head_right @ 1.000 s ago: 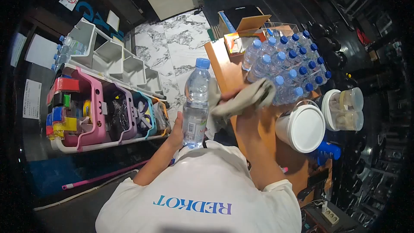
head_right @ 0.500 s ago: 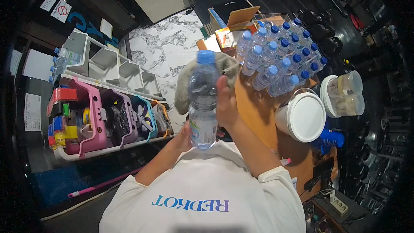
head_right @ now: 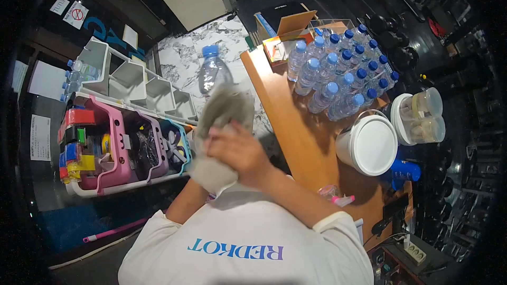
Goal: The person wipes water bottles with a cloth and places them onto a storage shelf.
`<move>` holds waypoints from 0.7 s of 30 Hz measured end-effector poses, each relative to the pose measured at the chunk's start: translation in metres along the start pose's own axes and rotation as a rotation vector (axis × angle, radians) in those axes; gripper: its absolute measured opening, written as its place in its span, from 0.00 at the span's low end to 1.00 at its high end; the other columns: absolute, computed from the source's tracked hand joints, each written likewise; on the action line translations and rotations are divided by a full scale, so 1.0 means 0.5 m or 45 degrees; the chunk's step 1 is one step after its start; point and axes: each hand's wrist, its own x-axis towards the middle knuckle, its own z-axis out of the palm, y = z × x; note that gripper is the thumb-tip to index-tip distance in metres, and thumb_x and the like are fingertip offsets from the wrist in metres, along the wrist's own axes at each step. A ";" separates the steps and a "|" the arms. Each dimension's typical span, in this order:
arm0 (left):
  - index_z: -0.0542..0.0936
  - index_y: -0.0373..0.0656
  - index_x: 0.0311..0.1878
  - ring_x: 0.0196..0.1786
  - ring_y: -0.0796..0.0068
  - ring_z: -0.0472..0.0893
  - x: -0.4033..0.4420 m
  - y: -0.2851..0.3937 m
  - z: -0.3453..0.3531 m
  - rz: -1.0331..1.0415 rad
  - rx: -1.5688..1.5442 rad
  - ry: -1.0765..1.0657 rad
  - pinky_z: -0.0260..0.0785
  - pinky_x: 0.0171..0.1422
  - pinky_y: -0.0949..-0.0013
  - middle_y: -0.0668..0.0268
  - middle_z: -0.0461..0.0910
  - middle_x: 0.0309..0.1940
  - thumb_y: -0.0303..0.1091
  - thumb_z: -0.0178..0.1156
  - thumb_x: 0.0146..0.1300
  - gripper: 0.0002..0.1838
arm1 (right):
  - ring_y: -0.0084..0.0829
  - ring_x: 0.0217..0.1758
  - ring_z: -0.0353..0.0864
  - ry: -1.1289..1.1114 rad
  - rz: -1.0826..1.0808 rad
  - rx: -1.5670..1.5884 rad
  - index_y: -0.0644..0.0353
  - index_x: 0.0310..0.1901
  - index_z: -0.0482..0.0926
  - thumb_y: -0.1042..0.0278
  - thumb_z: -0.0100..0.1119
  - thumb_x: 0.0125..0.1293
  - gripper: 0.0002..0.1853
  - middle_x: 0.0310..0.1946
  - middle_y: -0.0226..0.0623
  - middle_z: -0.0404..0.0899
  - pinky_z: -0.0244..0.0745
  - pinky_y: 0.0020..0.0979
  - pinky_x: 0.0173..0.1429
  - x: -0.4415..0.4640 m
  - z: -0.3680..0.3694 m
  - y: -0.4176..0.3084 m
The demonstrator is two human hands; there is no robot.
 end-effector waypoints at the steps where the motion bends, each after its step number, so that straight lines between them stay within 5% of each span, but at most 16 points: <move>1: 0.62 0.40 0.66 0.60 0.59 0.72 0.012 0.020 -0.016 -0.044 -0.497 -0.313 0.67 0.65 0.60 0.54 0.67 0.62 0.73 0.39 0.61 0.46 | 0.38 0.57 0.76 0.001 -0.006 0.002 0.58 0.42 0.78 0.66 0.67 0.48 0.17 0.43 0.35 0.80 0.61 0.46 0.69 -0.013 0.006 -0.003; 2: 0.64 0.39 0.65 0.58 0.58 0.74 0.011 0.040 -0.023 -0.096 -0.993 -0.621 0.67 0.65 0.60 0.54 0.70 0.60 0.74 0.39 0.60 0.46 | 0.36 0.55 0.77 -0.065 -0.029 0.109 0.57 0.41 0.78 0.67 0.67 0.48 0.16 0.43 0.35 0.81 0.64 0.45 0.67 -0.025 0.011 -0.010; 3: 0.67 0.39 0.62 0.53 0.59 0.77 0.000 0.055 -0.019 -0.080 -0.639 -0.276 0.70 0.61 0.60 0.54 0.74 0.54 0.75 0.38 0.59 0.47 | 0.35 0.53 0.79 -0.131 -0.053 0.214 0.57 0.40 0.79 0.68 0.67 0.48 0.15 0.43 0.34 0.81 0.66 0.45 0.65 -0.031 0.012 -0.012; 7: 0.70 0.40 0.59 0.51 0.58 0.79 -0.026 0.080 0.012 0.038 -0.370 -0.081 0.73 0.57 0.57 0.57 0.76 0.52 0.73 0.40 0.61 0.43 | 0.36 0.48 0.80 -0.014 0.366 0.692 0.59 0.41 0.78 0.70 0.68 0.46 0.18 0.40 0.37 0.80 0.71 0.37 0.60 -0.045 -0.011 0.041; 11: 0.65 0.41 0.63 0.54 0.64 0.78 -0.024 0.062 -0.007 0.098 -0.376 -0.103 0.73 0.58 0.61 0.57 0.76 0.53 0.72 0.38 0.63 0.43 | 0.38 0.53 0.76 0.170 0.411 0.718 0.63 0.52 0.73 0.74 0.67 0.47 0.26 0.48 0.41 0.76 0.69 0.33 0.58 -0.018 -0.013 0.081; 13: 0.64 0.41 0.64 0.55 0.64 0.78 -0.031 0.071 -0.001 0.132 -0.275 -0.106 0.72 0.59 0.61 0.57 0.75 0.55 0.72 0.39 0.63 0.43 | 0.34 0.66 0.63 0.106 0.642 0.774 0.63 0.60 0.68 0.75 0.61 0.50 0.31 0.57 0.43 0.70 0.61 0.33 0.65 -0.001 -0.007 0.063; 16: 0.62 0.43 0.66 0.58 0.64 0.76 -0.030 0.077 -0.020 0.165 -0.193 -0.114 0.72 0.61 0.61 0.57 0.72 0.59 0.71 0.40 0.63 0.43 | 0.42 0.57 0.73 0.055 0.892 0.795 0.61 0.61 0.65 0.75 0.66 0.46 0.36 0.53 0.42 0.73 0.66 0.36 0.62 -0.001 0.013 0.042; 21: 0.61 0.44 0.67 0.62 0.64 0.73 -0.006 0.072 -0.070 0.198 -0.133 -0.002 0.68 0.64 0.61 0.58 0.70 0.61 0.67 0.40 0.66 0.39 | 0.42 0.65 0.69 -0.473 0.962 0.674 0.50 0.68 0.57 0.77 0.64 0.50 0.42 0.64 0.42 0.66 0.65 0.36 0.65 0.012 -0.014 0.099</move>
